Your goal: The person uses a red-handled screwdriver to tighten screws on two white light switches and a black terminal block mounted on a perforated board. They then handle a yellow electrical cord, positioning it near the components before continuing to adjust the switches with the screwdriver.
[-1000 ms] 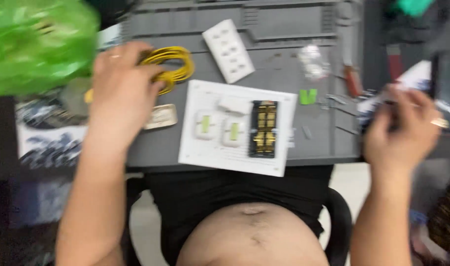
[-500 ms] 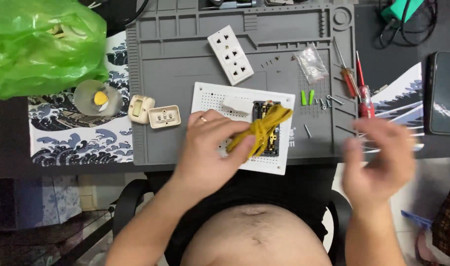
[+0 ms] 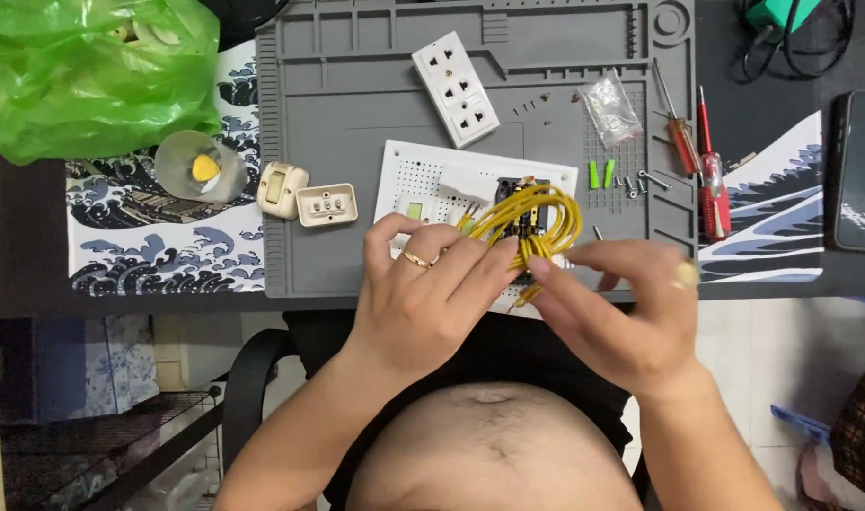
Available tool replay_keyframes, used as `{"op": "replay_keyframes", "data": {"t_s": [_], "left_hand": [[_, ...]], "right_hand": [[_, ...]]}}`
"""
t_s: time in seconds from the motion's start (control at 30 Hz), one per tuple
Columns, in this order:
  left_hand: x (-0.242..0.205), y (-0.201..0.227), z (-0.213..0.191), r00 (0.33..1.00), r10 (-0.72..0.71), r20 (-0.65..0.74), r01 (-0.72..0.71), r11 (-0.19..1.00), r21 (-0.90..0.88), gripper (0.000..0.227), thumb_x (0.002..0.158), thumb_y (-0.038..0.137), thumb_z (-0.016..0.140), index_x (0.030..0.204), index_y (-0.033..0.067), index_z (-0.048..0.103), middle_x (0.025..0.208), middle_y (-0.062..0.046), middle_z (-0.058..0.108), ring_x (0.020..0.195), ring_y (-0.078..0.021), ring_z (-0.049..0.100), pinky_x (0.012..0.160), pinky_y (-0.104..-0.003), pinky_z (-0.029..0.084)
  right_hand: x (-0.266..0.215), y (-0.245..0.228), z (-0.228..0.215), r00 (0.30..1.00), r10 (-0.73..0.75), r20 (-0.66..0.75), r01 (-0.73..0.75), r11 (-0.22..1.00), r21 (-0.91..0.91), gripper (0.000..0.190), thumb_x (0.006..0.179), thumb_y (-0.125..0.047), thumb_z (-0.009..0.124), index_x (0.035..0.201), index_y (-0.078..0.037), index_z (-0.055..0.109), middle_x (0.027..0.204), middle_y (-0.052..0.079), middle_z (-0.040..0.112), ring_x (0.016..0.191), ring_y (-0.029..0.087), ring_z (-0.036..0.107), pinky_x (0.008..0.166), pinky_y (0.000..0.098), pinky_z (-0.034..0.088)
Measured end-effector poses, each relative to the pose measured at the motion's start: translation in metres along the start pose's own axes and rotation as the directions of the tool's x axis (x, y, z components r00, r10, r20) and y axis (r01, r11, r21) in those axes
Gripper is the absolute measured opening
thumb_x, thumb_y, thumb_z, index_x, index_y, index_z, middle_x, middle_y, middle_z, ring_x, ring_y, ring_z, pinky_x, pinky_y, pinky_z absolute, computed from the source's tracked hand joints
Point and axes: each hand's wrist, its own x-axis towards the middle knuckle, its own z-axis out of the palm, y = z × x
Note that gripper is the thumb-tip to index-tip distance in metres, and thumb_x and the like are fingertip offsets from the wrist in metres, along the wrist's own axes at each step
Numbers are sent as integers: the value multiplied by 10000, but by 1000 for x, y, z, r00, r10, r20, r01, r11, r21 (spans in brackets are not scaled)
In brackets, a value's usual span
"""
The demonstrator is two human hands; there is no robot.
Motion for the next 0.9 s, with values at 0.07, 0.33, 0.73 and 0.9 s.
{"op": "replay_keyframes", "data": {"t_s": [0.07, 0.33, 0.73, 0.9], "left_hand": [[2, -3, -4, 995, 104, 1, -104, 994, 18, 117, 1087, 113, 717, 1024, 192, 777, 892, 75, 676, 898, -160, 631, 1005, -382, 390], [4, 10, -10, 964, 235, -128, -259, 937, -235, 266, 1148, 305, 523, 955, 237, 693, 937, 70, 663, 930, -123, 644, 991, -374, 477], [-8, 18, -2, 886, -255, 388, 455, 315, -833, 303, 1135, 271, 481, 1131, 22, 654, 944, -91, 630, 816, -225, 588, 774, -333, 473], [-7, 17, -9, 757, -244, 606, 643, 114, -757, 392, 1126, 387, 444, 1079, 62, 658, 972, -7, 647, 889, -143, 590, 845, -284, 477]], "right_hand": [[5, -4, -5, 986, -86, -144, 72, 992, -101, 116, 1040, -197, 783, 1135, -171, 844, 1170, 137, 642, 916, 281, 640, 861, 412, 473], [15, -10, -33, 702, 525, 482, -681, 296, 669, 140, 950, -79, 695, 1050, 17, 707, 774, 63, 686, 663, 125, 567, 624, 255, 444], [13, 11, -18, 805, 449, 389, -459, 56, 887, 258, 1032, -292, 673, 945, -62, 596, 765, 78, 612, 741, 196, 596, 725, 330, 483], [15, 7, -21, 803, 438, 405, -540, 246, 805, 327, 1016, -371, 675, 914, -63, 645, 810, 57, 674, 748, 167, 611, 695, 292, 475]]}}
